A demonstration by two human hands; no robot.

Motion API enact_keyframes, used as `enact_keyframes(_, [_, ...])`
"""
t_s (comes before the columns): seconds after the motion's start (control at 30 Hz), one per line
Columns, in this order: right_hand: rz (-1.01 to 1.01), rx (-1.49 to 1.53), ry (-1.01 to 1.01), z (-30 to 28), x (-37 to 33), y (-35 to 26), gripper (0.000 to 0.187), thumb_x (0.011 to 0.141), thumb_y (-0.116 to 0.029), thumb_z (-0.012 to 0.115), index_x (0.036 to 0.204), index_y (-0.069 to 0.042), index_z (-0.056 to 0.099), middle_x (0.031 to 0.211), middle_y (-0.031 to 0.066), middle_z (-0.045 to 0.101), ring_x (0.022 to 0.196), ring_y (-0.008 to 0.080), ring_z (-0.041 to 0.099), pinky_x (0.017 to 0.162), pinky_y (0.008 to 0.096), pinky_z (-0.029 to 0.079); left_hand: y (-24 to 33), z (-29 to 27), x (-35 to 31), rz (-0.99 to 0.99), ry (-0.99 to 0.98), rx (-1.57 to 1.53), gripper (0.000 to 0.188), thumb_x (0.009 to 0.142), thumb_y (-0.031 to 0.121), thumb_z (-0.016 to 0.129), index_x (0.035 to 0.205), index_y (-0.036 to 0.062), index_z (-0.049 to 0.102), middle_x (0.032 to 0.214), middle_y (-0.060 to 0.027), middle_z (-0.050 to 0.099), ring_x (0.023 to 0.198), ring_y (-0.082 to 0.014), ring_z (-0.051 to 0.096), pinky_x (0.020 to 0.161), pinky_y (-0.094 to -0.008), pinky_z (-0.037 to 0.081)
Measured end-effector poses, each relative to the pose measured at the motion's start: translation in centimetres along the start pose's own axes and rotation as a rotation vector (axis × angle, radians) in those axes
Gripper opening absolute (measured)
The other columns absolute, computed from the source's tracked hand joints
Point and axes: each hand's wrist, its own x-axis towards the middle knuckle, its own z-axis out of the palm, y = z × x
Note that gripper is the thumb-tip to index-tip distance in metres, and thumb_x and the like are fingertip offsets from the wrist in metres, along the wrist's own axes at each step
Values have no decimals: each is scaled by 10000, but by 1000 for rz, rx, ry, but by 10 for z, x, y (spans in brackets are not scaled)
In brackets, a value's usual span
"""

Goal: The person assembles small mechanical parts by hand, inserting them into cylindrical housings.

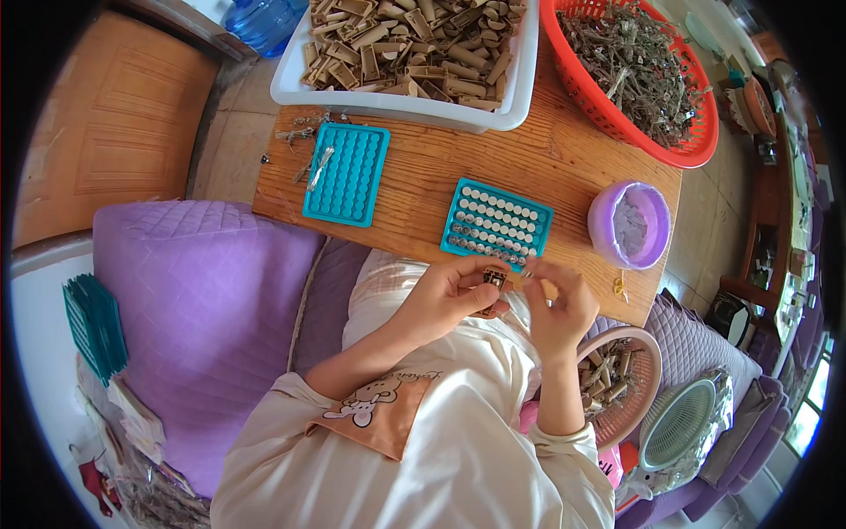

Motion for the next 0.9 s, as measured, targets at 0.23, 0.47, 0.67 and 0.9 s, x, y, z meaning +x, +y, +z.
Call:
enact_keyframes(0.23, [-198, 144, -113, 4, -8, -5, 200, 646, 78, 654, 792, 1, 542, 763, 114, 621, 732, 235, 628, 634, 278, 510, 2, 3, -2, -2, -32, 56, 359, 839, 98, 537, 1171, -3, 444, 962, -83, 592, 823, -130, 593, 708, -235, 495])
enact_keyframes(0.47, [-453, 34, 62, 5, -15, -3, 229, 634, 106, 639, 800, -1, 524, 715, 95, 598, 693, 247, 623, 600, 299, 515, 5, 16, -4, 36, -20, 20, 306, 841, 49, 517, 1133, -27, 465, 909, -79, 595, 765, -97, 581, 669, -212, 485])
enact_keyframes(0.67, [-505, 57, 102, 7, -14, 1, 234, 631, 89, 650, 800, -13, 525, 705, 81, 598, 670, 240, 617, 582, 301, 503, 7, 17, -3, 59, -19, 75, 305, 832, 50, 532, 1121, -32, 477, 891, -84, 601, 778, -101, 582, 671, -216, 485])
enact_keyframes(0.9, [-376, 60, -64, -2, -9, 0, 209, 634, 52, 664, 765, -46, 534, 713, 49, 602, 727, 217, 611, 662, 330, 476, 15, 19, -6, 71, 25, 436, 320, 831, 49, 533, 1138, -22, 477, 858, -56, 612, 771, -80, 576, 657, -211, 484])
